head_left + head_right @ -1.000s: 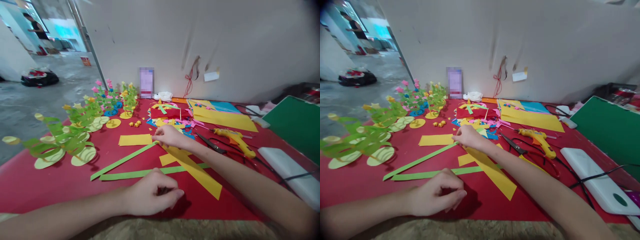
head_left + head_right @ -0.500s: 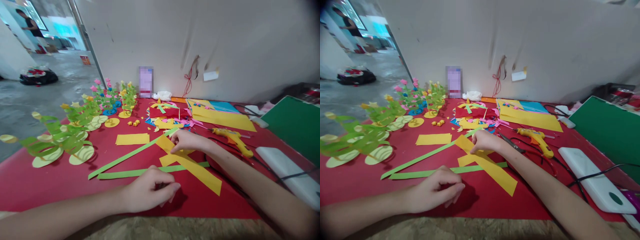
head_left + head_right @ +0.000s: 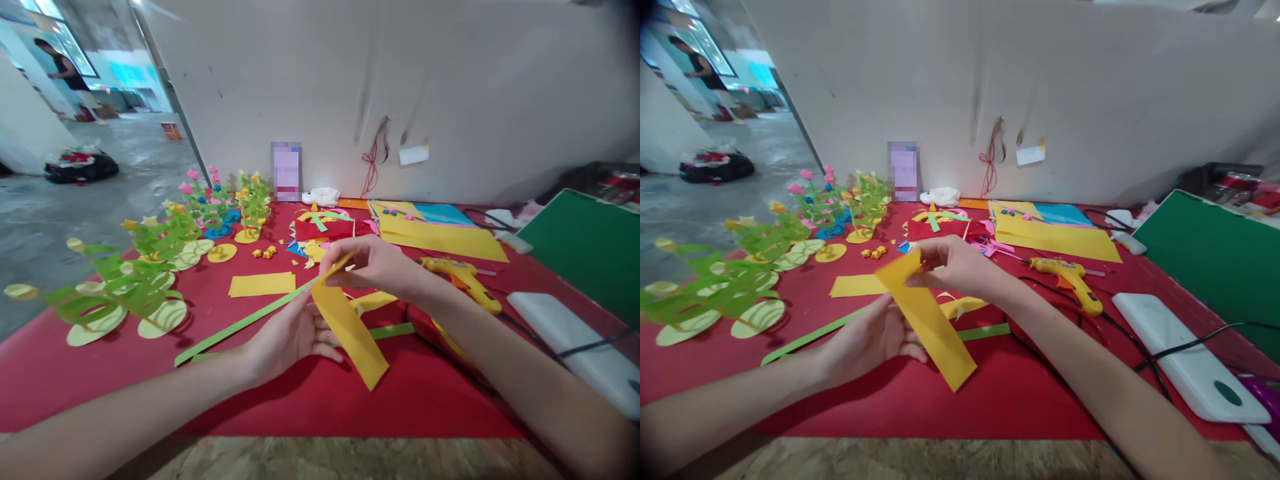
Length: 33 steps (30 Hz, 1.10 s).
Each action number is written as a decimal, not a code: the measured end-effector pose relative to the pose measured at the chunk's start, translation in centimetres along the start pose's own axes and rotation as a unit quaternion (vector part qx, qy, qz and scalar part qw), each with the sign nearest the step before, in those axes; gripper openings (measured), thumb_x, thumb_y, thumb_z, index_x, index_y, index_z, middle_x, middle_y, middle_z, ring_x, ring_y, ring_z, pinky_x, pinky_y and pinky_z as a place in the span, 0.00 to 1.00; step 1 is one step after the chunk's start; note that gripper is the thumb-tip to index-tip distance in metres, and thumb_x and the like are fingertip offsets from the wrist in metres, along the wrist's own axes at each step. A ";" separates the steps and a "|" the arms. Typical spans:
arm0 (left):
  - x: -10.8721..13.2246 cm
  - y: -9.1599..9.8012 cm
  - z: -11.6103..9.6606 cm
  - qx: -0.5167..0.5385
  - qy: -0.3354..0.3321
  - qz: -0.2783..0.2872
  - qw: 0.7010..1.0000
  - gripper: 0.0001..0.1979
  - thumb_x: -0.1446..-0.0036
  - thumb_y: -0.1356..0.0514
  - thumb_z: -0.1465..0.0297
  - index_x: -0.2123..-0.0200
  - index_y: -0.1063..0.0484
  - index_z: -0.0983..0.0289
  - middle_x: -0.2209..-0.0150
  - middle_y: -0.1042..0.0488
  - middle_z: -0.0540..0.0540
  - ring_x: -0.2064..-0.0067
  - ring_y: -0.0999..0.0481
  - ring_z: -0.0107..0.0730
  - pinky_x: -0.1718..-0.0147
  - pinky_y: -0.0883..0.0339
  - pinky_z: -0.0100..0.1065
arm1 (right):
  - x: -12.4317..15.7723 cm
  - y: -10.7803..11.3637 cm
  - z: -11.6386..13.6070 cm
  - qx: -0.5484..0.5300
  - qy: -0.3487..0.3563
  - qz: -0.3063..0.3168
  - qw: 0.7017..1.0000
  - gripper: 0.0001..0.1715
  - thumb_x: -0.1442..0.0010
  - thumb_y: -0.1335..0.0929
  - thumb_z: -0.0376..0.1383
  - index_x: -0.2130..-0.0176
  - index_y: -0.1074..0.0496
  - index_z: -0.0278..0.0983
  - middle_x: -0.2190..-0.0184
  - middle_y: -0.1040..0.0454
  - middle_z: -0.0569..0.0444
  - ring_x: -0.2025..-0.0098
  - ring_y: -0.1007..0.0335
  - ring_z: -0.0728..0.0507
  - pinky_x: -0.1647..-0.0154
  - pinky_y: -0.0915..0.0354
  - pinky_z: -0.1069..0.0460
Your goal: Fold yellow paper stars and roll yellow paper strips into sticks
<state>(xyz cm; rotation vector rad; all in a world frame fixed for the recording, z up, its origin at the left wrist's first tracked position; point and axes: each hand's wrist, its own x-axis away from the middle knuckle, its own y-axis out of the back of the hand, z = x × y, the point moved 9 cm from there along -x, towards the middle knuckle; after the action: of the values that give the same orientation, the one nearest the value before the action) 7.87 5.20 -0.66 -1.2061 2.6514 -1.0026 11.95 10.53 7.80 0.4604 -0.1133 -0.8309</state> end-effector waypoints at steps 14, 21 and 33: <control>1.4 1.8 -3.0 -0.080 -0.087 -0.130 0.985 0.01 0.52 0.38 0.74 0.72 0.26 0.64 0.73 0.24 0.48 0.74 0.28 0.21 0.73 0.32 0.22 | 2.9 1.0 2.5 0.067 0.068 -0.129 0.987 0.13 0.44 0.40 0.28 0.61 0.30 0.37 0.57 0.33 0.52 0.57 0.37 0.48 0.62 0.39 0.53; 2.9 2.3 -5.5 -0.088 -0.176 -0.230 0.953 0.02 0.55 0.35 0.74 0.75 0.25 0.65 0.74 0.24 0.48 0.72 0.27 0.22 0.71 0.31 0.21 | 5.5 -0.2 1.2 0.120 -0.059 -0.168 0.977 0.11 0.53 0.31 0.39 0.68 0.33 0.37 0.69 0.31 0.57 0.70 0.37 0.50 0.72 0.40 0.56; 4.7 0.9 -8.9 -0.283 -0.181 -0.226 0.914 0.06 0.59 0.34 0.72 0.74 0.27 0.57 0.76 0.27 0.44 0.76 0.30 0.21 0.79 0.39 0.18 | 7.1 2.5 3.0 0.170 -0.069 -0.217 0.959 0.06 0.49 0.33 0.39 0.73 0.28 0.39 0.77 0.28 0.58 0.77 0.36 0.49 0.79 0.40 0.56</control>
<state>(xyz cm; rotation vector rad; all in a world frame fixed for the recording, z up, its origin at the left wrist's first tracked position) 1.31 7.16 6.81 -1.9484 2.4652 0.0324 17.63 5.69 10.98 0.7664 -0.2940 -1.2853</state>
